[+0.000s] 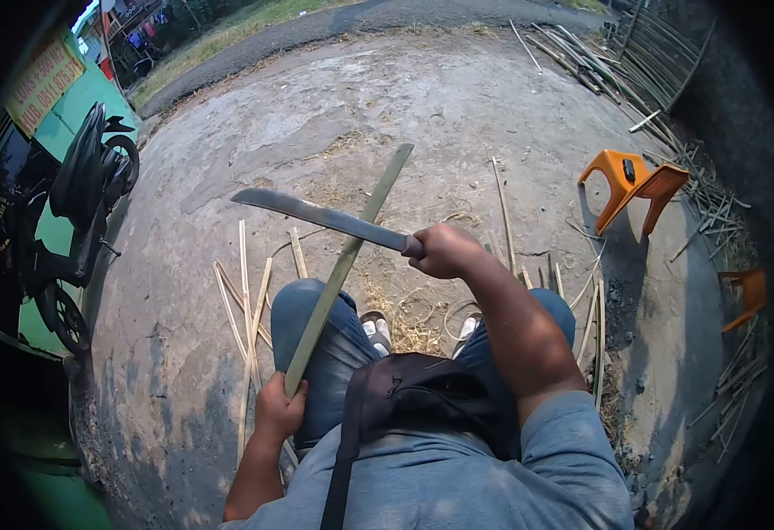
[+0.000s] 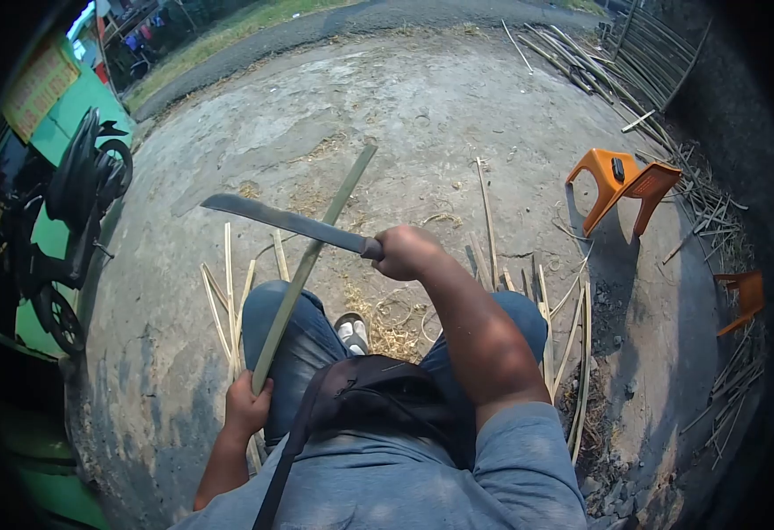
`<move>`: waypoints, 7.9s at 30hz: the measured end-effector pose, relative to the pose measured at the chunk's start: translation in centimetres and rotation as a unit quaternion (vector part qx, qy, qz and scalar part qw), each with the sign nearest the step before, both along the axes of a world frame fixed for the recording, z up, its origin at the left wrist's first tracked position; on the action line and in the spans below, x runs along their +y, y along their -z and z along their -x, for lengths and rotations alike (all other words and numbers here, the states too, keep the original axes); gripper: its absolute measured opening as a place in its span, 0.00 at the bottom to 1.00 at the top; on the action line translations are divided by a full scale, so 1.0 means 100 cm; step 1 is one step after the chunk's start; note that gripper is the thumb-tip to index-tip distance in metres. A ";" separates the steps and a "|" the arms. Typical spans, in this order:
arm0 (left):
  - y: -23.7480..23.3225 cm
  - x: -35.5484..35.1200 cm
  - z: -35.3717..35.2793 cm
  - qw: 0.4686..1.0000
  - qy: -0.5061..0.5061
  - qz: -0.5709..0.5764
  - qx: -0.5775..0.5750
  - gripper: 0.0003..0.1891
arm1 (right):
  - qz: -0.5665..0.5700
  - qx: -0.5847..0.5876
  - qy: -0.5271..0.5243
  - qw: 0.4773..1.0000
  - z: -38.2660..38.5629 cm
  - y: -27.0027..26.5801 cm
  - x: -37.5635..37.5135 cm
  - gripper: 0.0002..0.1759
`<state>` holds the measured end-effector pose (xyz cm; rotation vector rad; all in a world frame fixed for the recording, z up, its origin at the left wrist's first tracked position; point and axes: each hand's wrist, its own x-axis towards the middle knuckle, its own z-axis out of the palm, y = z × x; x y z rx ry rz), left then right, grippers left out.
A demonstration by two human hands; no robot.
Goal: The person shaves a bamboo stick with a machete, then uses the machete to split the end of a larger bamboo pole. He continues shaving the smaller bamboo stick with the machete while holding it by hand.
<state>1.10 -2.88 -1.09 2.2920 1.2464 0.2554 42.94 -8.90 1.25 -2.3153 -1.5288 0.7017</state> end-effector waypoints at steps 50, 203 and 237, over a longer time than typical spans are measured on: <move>0.007 0.005 -0.001 1.000 -0.002 -0.014 0.010 0.19 | 0.044 0.066 -0.088 0.993 0.025 0.010 0.006 0.18; -0.010 0.015 0.002 0.994 -0.025 0.086 0.062 0.15 | -0.053 0.063 -0.054 0.995 0.009 0.029 -0.002 0.15; 0.004 0.002 0.001 0.998 -0.064 0.020 0.009 0.14 | -0.086 0.146 0.081 0.982 0.000 0.035 0.010 0.16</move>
